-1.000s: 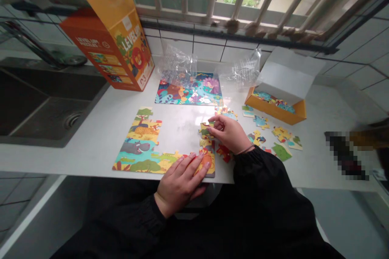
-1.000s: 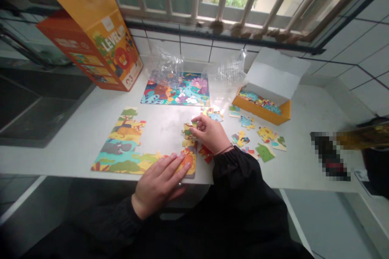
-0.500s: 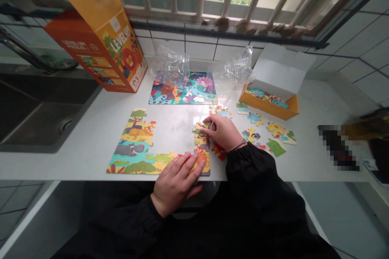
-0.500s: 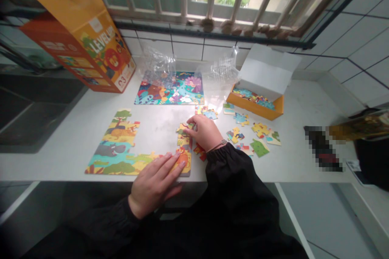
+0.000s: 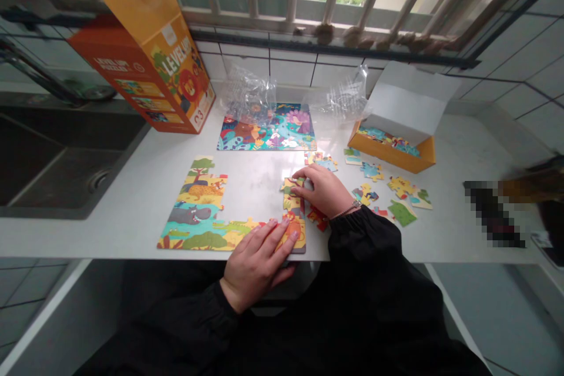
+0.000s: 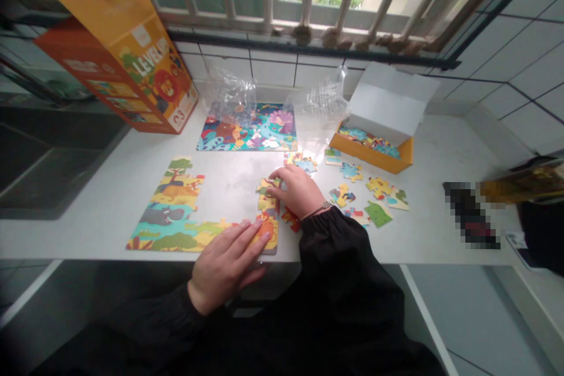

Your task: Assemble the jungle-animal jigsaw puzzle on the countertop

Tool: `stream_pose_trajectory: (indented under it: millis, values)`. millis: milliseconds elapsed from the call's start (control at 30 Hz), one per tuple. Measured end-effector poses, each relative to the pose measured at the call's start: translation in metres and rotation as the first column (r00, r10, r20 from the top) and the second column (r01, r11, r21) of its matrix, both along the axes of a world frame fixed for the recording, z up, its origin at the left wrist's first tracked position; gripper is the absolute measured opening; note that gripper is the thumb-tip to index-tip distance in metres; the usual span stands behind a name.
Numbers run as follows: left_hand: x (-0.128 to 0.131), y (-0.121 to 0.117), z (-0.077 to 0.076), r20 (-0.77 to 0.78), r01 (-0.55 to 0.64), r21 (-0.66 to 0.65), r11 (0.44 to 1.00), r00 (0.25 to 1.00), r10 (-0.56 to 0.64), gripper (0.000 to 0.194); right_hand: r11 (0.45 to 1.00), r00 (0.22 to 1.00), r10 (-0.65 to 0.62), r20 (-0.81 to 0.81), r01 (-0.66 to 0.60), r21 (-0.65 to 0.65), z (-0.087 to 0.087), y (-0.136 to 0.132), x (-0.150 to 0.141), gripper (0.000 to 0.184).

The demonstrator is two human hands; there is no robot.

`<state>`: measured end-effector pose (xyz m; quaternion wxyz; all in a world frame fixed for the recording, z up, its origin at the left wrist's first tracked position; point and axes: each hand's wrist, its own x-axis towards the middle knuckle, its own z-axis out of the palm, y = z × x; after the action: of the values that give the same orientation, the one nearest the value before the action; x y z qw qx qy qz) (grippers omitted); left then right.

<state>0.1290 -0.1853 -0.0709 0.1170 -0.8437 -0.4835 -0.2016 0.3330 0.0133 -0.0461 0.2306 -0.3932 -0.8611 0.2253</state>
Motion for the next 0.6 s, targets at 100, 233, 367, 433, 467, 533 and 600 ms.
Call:
stream_pose_trajectory:
  millis: [100,233,367,433,467,533,600]
  values:
    - [0.0002,0.0,0.0001,-0.002,-0.004,-0.002,1.0,1.0,0.004,0.057,1.0,1.0,0.007,-0.019,-0.007,-0.003,-0.0003,-0.001,-0.0002,0.026]
    - [0.0006,0.0002,0.0001,-0.001,-0.004,-0.006,1.0,1.0,0.004,0.058,1.0,1.0,0.009,-0.017,-0.01,-0.005,0.0001,-0.002,-0.001,0.022]
    - [0.0004,0.0,0.0009,-0.002,-0.003,-0.003,1.0,1.0,0.003,0.057,1.0,1.0,0.012,-0.012,-0.012,-0.019,0.0006,-0.0022,-0.001,0.019]
    - [0.0003,0.0001,0.0013,-0.003,0.002,0.002,1.0,1.0,-0.002,0.058,1.0,0.999,0.005,-0.036,-0.006,-0.026,0.0012,-0.0025,-0.0005,0.019]
    - [0.0002,0.0002,0.0015,-0.003,0.003,0.003,1.0,1.0,-0.003,0.058,1.0,0.998,-0.009,-0.055,0.008,-0.022,0.0018,-0.0026,-0.0001,0.018]
    - [0.0003,0.0004,0.0019,0.0,0.001,0.005,1.0,1.0,-0.001,0.057,0.999,0.994,-0.052,-0.092,0.053,0.003,0.0033,-0.0027,0.001,0.013]
    - [0.0005,0.0006,0.0024,0.002,-0.001,0.006,1.0,1.0,0.001,0.055,0.993,0.987,-0.111,-0.115,0.116,0.038,0.0053,-0.0021,0.0028,0.012]
